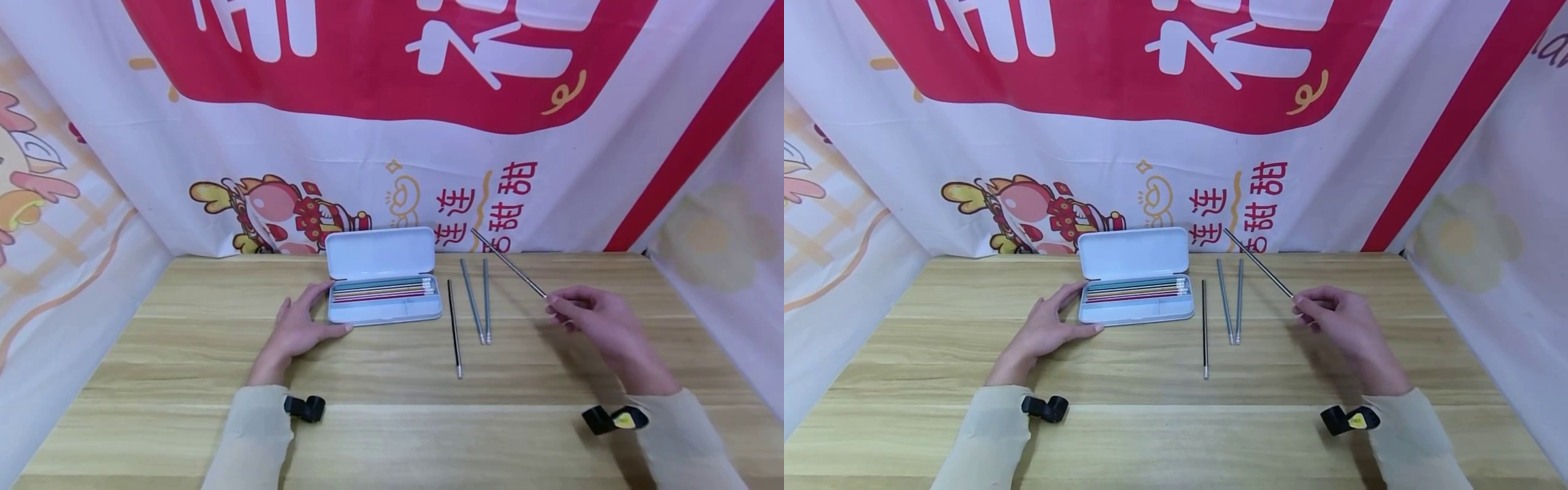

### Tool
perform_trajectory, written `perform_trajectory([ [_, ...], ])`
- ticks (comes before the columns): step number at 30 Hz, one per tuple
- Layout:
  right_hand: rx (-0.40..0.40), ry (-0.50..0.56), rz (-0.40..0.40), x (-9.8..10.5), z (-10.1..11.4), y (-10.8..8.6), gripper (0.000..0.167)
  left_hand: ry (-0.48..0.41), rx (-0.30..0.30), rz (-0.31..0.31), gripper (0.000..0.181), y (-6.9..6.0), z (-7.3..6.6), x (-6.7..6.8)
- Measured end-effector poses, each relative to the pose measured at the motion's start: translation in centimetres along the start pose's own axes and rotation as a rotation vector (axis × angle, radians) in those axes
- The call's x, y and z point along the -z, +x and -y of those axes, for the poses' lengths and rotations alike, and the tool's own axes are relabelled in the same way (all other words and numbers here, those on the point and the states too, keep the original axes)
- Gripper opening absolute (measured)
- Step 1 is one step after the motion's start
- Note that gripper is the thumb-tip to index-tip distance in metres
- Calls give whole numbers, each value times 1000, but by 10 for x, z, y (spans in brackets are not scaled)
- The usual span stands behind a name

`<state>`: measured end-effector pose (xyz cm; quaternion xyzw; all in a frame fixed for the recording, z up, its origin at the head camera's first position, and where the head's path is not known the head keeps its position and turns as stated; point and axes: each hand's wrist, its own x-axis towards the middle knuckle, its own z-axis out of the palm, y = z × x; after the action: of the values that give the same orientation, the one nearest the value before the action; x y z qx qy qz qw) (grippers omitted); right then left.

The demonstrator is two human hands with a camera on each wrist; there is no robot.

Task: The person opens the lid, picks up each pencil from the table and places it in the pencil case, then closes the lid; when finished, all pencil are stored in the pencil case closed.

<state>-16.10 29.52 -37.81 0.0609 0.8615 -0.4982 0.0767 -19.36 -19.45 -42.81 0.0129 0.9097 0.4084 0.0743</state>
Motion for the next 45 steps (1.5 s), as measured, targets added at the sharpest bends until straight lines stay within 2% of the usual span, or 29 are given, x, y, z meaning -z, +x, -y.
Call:
perform_trajectory([
  [6,10,-32,51,-13,11,6,50,7,-1,-1,92,-1,0,1],
  [10,16,-54,80,-27,23,13,41,2,5,-2,92,-2,-1,1],
  [21,150,-170,141,-75,62,39,25,8,18,5,92,0,0,1],
  [25,214,-231,168,-94,70,50,19,16,18,6,91,0,0,1],
  [30,233,-247,203,-113,74,58,16,16,18,1,92,0,-1,0],
  [37,243,-231,210,-124,72,65,14,10,20,-1,91,0,-2,-1],
  [45,215,-224,213,-128,79,70,15,1,26,-2,90,0,-2,-1],
])
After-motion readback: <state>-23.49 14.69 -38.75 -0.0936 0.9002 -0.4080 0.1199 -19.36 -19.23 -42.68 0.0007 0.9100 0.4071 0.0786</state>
